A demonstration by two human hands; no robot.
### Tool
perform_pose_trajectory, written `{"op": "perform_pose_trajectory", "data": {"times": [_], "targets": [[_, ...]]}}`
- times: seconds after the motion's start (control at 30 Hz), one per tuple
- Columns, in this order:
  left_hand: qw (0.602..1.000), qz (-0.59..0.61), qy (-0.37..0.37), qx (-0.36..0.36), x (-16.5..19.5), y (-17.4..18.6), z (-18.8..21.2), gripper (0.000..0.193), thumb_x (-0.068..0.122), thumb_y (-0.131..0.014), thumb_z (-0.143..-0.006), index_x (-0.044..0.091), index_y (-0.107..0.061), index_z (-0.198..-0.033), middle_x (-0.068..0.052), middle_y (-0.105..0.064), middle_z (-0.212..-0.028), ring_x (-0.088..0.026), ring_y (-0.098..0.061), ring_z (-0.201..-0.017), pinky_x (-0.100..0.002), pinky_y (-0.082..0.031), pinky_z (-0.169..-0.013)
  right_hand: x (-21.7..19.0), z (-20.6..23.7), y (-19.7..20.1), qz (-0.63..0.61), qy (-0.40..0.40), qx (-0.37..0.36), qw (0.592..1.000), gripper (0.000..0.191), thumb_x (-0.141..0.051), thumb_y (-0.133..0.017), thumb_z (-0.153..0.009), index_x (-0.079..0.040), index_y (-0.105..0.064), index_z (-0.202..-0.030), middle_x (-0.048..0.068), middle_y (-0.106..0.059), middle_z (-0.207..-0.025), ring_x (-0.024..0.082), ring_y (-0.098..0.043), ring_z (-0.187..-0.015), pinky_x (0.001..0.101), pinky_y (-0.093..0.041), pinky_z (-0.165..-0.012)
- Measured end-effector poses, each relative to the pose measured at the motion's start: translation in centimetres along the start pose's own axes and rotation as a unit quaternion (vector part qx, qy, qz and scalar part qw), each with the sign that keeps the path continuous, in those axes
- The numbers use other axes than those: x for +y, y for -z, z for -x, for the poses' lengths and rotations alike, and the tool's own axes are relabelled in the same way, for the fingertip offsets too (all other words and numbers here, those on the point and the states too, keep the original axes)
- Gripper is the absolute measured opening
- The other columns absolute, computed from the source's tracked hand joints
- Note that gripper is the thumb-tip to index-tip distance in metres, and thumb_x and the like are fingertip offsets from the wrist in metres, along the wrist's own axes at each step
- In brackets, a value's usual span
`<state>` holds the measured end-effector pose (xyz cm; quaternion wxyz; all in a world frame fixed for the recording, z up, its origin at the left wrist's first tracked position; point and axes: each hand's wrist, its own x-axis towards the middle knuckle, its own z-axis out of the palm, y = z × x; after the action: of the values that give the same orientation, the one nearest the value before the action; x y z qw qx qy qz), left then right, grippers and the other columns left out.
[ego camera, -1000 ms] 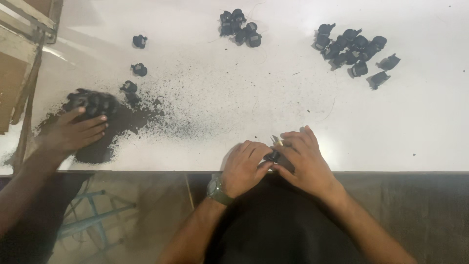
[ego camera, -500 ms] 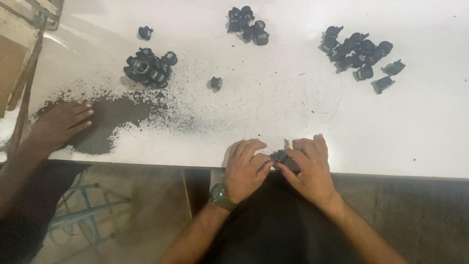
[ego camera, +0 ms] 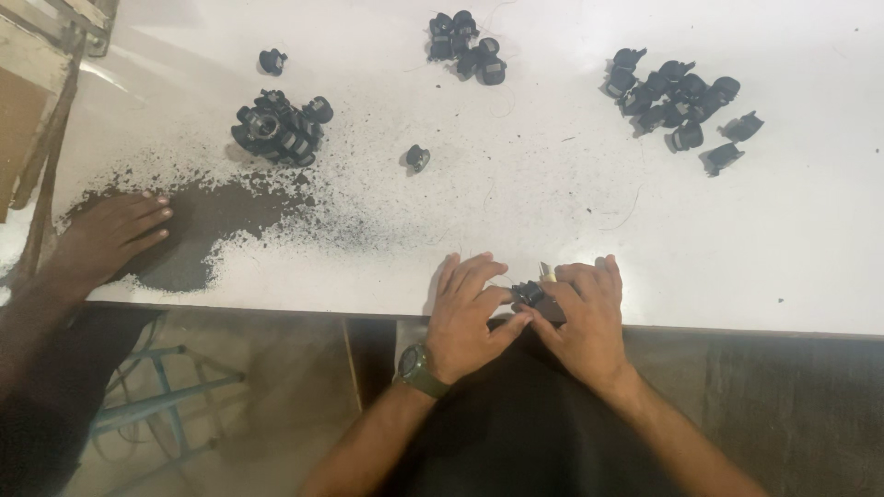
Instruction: The person sits at a white workbench and assembles small black plastic parts by hand, fitting components together one at a time and placing each finished round assembly on the table with other completed units. They occasionally pick up loose parts from the table and reposition finished assemblies.
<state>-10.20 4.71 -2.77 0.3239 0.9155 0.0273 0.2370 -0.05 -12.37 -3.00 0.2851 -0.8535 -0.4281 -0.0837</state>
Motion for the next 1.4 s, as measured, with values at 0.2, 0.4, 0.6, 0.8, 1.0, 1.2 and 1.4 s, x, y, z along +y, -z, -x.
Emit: {"op": "perform_pose_trajectory", "data": {"times": [0.2, 0.4, 0.6, 0.8, 1.0, 1.2, 1.4], "targets": [[1.0, 0.006, -0.005, 0.026, 0.1, -0.8, 0.8, 0.009, 0.017, -0.077, -0.084, 0.011, -0.071, -0.087, -0.006, -0.067, -0.124, -0.029, -0.06, -0.132, -0.059, -0.034, -0.122, 0.1, 0.2, 0.0, 0.006, -0.004, -0.002, 1.0, 0.041, -0.023, -0.088, -0.071, -0.007, -0.068, -0.104, 0.012, -0.06, -0.111, 0.034, -0.054, -0.113, 0.0636, -0.027, -0.118], [0.999, -0.002, 0.026, 0.047, 0.1, -0.8, 1.3, 0.011, 0.017, -0.078, -0.083, 0.011, -0.07, -0.087, -0.009, -0.066, -0.124, -0.031, -0.06, -0.129, -0.059, -0.037, -0.118, -0.1, 0.2, 0.2, -0.018, -0.01, 0.025, 0.999, 0.044, -0.025, -0.09, -0.07, -0.007, -0.067, -0.103, 0.012, -0.059, -0.107, 0.034, -0.054, -0.109, 0.0642, -0.03, -0.115], [0.991, 0.001, -0.08, 0.11, -0.1, -0.8, 1.9, 0.033, 0.021, -0.081, -0.087, 0.009, -0.062, -0.112, -0.015, -0.059, -0.133, -0.035, -0.056, -0.132, -0.055, -0.041, -0.117, 0.0, 1.0, 0.6, -0.022, -0.003, 0.022, 1.0, 0.035, -0.024, -0.089, -0.071, -0.01, -0.067, -0.095, 0.01, -0.06, -0.106, 0.033, -0.056, -0.108, 0.0648, -0.031, -0.114], [0.992, -0.041, -0.063, 0.098, -0.3, -2.0, 2.0, 0.03, 0.023, -0.079, -0.088, 0.011, -0.065, -0.111, -0.012, -0.059, -0.134, -0.031, -0.053, -0.137, -0.055, -0.042, -0.117, 0.0, 1.4, 1.0, -0.029, 0.009, 0.047, 0.998, 0.019, -0.017, -0.083, -0.08, -0.013, -0.07, -0.094, 0.007, -0.063, -0.108, 0.031, -0.06, -0.111, 0.062, -0.031, -0.122], [0.993, -0.035, -0.064, 0.089, -0.7, -2.1, 2.0, 0.035, 0.031, -0.081, -0.088, 0.01, -0.065, -0.112, -0.013, -0.058, -0.131, -0.031, -0.052, -0.133, -0.056, -0.04, -0.115, 0.8, 1.6, 1.9, -0.044, -0.029, 0.054, 0.997, 0.02, -0.019, -0.08, -0.084, -0.009, -0.07, -0.098, 0.012, -0.063, -0.105, 0.031, -0.062, -0.106, 0.0636, -0.029, -0.122], [0.995, -0.027, -0.054, 0.08, -0.5, -2.8, 1.9, 0.035, 0.029, -0.08, -0.085, 0.01, -0.067, -0.112, -0.012, -0.059, -0.129, -0.031, -0.054, -0.131, -0.056, -0.04, -0.113, 1.9, 2.4, 2.3, -0.088, 0.031, 0.133, 0.987, 0.014, -0.008, -0.071, -0.094, -0.008, -0.064, -0.107, 0.011, -0.065, -0.11, 0.03, -0.062, -0.12, 0.0612, -0.027, -0.131], [0.995, -0.039, -0.038, 0.087, -0.6, -3.0, 1.8, 0.024, 0.02, -0.076, -0.087, 0.009, -0.069, -0.107, -0.011, -0.062, -0.129, -0.03, -0.058, -0.13, -0.054, -0.041, -0.115, 0.4, 2.4, 0.8, -0.167, 0.065, 0.059, 0.982, 0.03, -0.003, -0.075, -0.082, -0.006, -0.058, -0.106, 0.012, -0.067, -0.109, 0.031, -0.064, -0.117, 0.061, -0.025, -0.125]]}}
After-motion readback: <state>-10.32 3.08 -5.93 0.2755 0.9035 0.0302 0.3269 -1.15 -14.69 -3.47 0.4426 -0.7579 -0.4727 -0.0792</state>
